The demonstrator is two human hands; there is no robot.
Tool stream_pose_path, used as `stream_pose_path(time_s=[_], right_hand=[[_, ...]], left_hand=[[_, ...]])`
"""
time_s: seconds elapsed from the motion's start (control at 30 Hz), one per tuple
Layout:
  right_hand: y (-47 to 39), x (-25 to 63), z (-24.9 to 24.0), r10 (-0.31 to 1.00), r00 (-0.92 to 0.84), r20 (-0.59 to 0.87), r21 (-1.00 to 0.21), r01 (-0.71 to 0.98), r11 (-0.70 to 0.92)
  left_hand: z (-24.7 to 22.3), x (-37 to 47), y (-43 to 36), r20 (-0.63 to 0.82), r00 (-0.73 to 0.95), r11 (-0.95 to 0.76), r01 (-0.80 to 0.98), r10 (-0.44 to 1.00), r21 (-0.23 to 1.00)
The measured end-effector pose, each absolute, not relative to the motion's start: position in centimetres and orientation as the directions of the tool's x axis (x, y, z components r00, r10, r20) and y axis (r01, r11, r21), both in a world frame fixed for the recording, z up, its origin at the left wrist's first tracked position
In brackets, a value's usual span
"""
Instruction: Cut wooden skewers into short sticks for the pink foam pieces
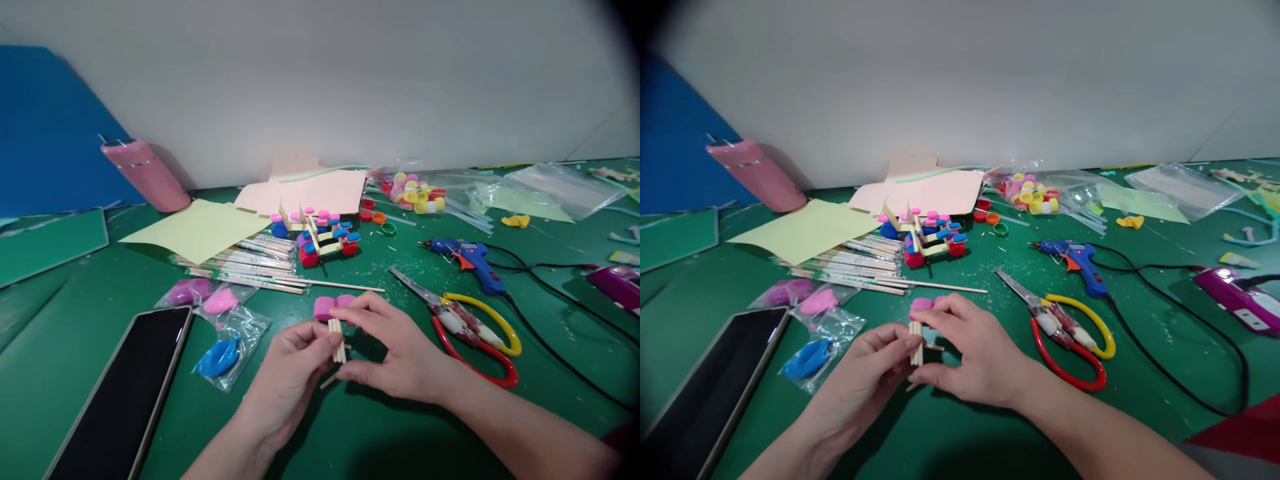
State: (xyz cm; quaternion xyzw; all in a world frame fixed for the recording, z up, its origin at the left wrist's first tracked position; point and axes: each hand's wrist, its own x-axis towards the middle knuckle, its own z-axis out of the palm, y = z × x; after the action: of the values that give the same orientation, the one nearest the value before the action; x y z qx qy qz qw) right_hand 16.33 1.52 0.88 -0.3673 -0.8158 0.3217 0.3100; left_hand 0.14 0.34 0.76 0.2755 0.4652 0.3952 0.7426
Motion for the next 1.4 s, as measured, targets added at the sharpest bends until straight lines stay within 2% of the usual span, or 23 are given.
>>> stream_pose_path(time_s=[0.37, 0.6, 0.87, 1.4], right_hand=[[2.0, 16.3, 0.5, 0.784, -0.542, 0.301, -0.748, 0.376, 0.547], [2.3, 17.2, 1.1, 0.837, -0.468, 0.284, -0.765, 0.416, 0.492], [2.1, 17.0, 0.6, 0.8, -0.529, 0.283, -0.774, 0.367, 0.516], [1.8, 16.3, -0.1, 0.804, -0.534, 0.263, -0.813, 0.325, 0.482]], left_hand=[[0.3, -0.2, 0.5, -0.459, 0.282, 0.534, -0.322, 0.842, 0.782], [0.4, -0.6, 0.9, -0.461, 0.207, 0.506, -0.364, 0.863, 0.782], [0.3, -0.5, 0.8, -0.451, 0.244, 0.512, -0.345, 0.858, 0.787], [0.7, 0.2, 0.3, -0.459, 0.227, 0.512, -0.371, 0.859, 0.775]])
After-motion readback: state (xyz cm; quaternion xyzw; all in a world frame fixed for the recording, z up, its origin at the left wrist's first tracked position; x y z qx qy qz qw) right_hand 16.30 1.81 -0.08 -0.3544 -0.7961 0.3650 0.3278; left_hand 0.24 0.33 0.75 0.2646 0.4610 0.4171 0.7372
